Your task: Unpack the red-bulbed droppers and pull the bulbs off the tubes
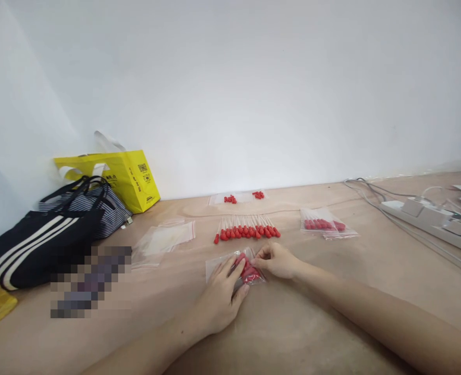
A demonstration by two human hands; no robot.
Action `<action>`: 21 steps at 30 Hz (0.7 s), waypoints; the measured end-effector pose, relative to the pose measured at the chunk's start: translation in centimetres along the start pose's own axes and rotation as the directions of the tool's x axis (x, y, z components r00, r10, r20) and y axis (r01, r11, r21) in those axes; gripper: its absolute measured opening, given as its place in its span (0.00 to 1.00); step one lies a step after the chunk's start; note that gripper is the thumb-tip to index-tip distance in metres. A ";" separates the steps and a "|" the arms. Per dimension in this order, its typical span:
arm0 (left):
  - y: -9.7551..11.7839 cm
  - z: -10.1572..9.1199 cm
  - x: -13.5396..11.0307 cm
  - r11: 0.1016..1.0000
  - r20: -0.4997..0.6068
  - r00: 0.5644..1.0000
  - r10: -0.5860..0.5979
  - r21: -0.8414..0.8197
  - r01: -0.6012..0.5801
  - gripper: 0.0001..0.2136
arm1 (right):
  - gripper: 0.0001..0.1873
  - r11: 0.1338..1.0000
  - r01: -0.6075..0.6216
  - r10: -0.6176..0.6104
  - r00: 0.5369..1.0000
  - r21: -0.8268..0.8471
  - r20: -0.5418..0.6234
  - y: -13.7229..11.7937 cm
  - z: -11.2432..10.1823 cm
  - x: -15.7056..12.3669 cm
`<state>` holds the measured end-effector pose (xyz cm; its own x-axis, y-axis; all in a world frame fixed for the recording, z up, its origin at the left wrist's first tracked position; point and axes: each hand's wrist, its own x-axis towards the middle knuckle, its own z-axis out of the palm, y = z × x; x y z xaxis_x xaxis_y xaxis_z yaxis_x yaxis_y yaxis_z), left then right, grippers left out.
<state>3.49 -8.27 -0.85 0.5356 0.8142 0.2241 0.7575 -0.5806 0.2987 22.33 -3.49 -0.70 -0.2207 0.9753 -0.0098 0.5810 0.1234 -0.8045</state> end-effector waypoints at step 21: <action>0.2 -0.2 0.0 1.000 0.008 0.999 -0.031 0.006 0.031 0.24 | 0.08 0.770 -0.236 0.159 0.971 0.593 0.181 -1.3 0.6 -0.7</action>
<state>3.60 -8.38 -0.62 0.5148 0.8317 0.2077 0.7759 -0.5551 0.2997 21.26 -4.40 0.06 -0.2639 0.9330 -0.2445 0.0349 -0.2441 -0.9691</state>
